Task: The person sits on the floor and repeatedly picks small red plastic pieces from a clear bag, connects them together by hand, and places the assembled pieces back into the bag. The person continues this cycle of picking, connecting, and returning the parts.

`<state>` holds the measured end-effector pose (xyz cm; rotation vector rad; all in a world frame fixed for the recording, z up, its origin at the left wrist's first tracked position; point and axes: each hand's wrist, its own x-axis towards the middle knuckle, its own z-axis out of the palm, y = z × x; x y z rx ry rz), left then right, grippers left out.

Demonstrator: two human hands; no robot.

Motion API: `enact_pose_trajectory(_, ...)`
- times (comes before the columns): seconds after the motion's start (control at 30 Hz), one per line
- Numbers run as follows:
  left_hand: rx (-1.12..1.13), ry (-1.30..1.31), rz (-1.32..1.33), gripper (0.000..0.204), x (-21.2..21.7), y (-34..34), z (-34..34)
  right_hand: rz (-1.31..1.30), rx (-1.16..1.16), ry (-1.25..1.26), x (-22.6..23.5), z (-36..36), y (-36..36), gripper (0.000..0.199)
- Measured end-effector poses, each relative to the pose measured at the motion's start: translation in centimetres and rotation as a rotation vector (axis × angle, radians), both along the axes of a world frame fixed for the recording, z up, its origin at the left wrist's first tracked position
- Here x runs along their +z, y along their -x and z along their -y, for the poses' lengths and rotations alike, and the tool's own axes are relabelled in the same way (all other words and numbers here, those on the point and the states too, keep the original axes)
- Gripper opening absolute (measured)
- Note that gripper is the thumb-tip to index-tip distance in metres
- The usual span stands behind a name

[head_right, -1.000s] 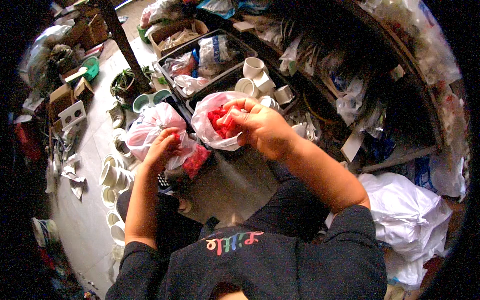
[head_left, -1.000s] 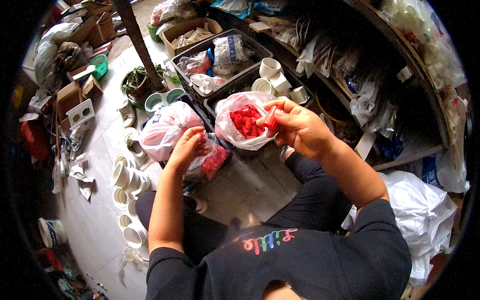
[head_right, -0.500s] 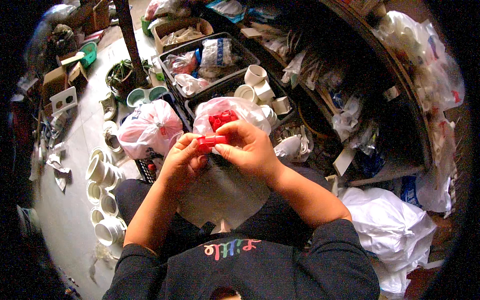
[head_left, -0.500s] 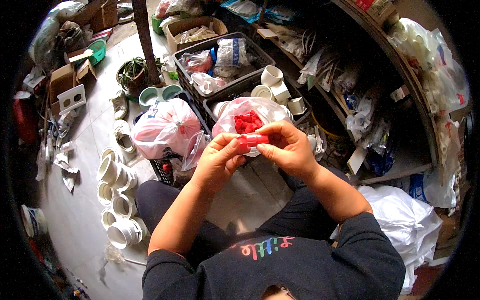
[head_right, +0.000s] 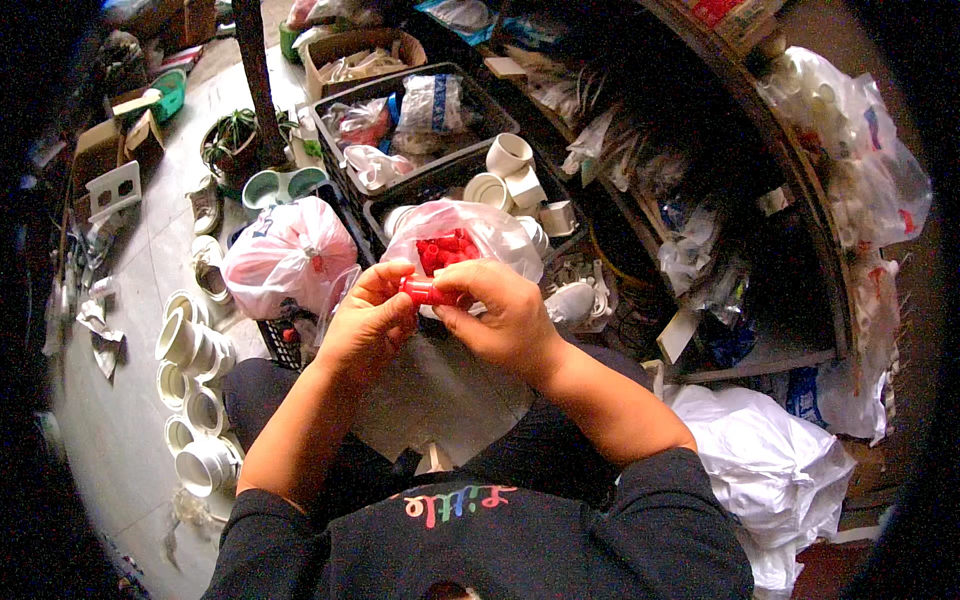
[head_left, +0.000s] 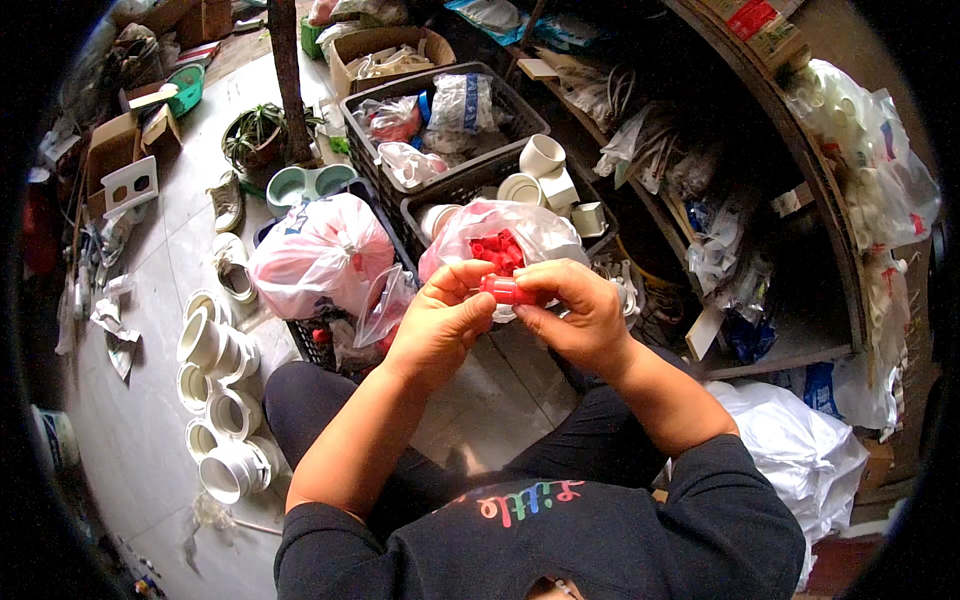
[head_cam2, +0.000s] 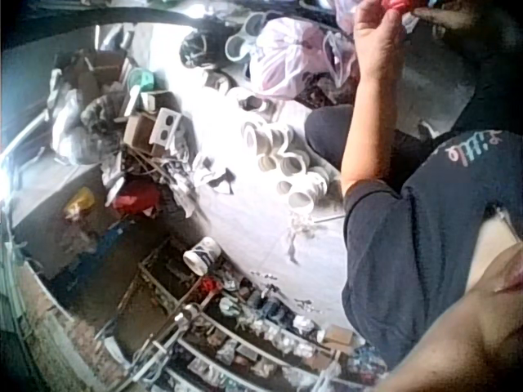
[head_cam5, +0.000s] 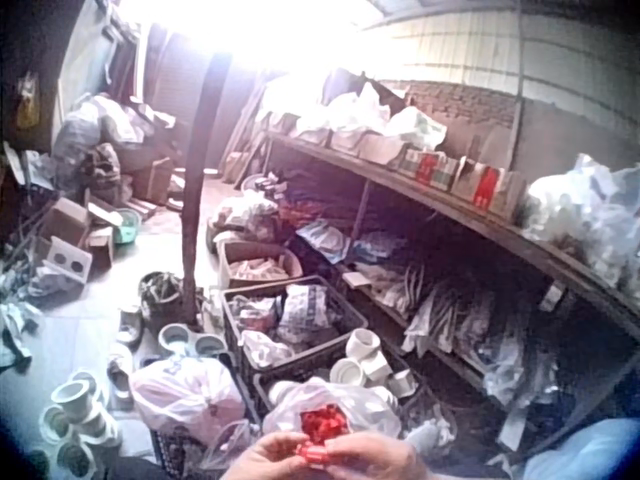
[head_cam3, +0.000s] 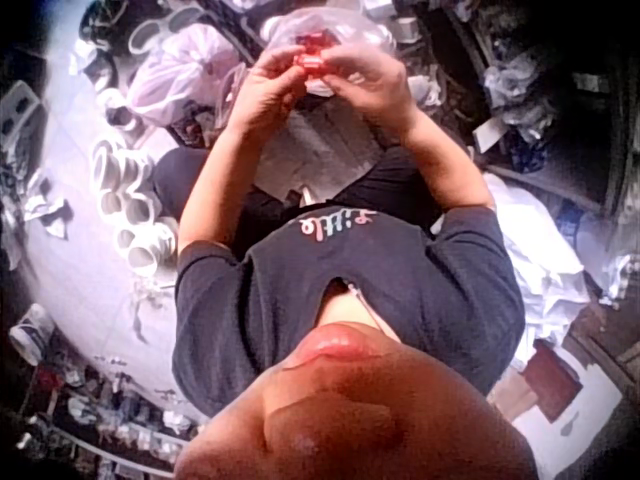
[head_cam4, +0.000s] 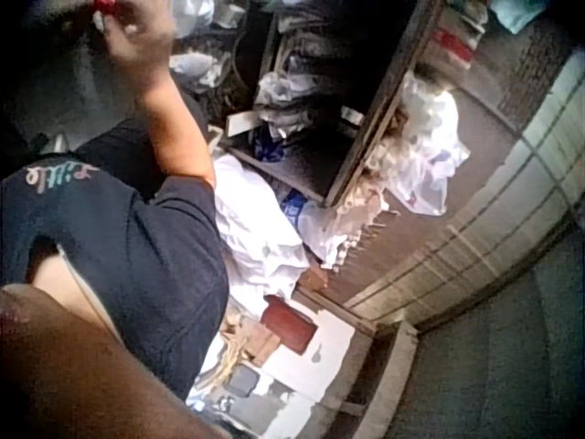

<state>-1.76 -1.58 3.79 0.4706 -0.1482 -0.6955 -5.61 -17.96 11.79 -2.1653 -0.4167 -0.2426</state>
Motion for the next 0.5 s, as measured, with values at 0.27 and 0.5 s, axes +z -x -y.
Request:
enact_pose_trajectory(0.27,0.076,-0.12,0.096,0.034,0.7,0.2,-0.3,0.169,0.06,0.086,0.1,0.2,-0.6,0.026)
enact_pose_trajectory(0.5,0.195,-0.145,0.21,0.033,1.0,0.9,0.2,0.009,0.057,-0.107,-0.9,0.9,0.0,0.024)
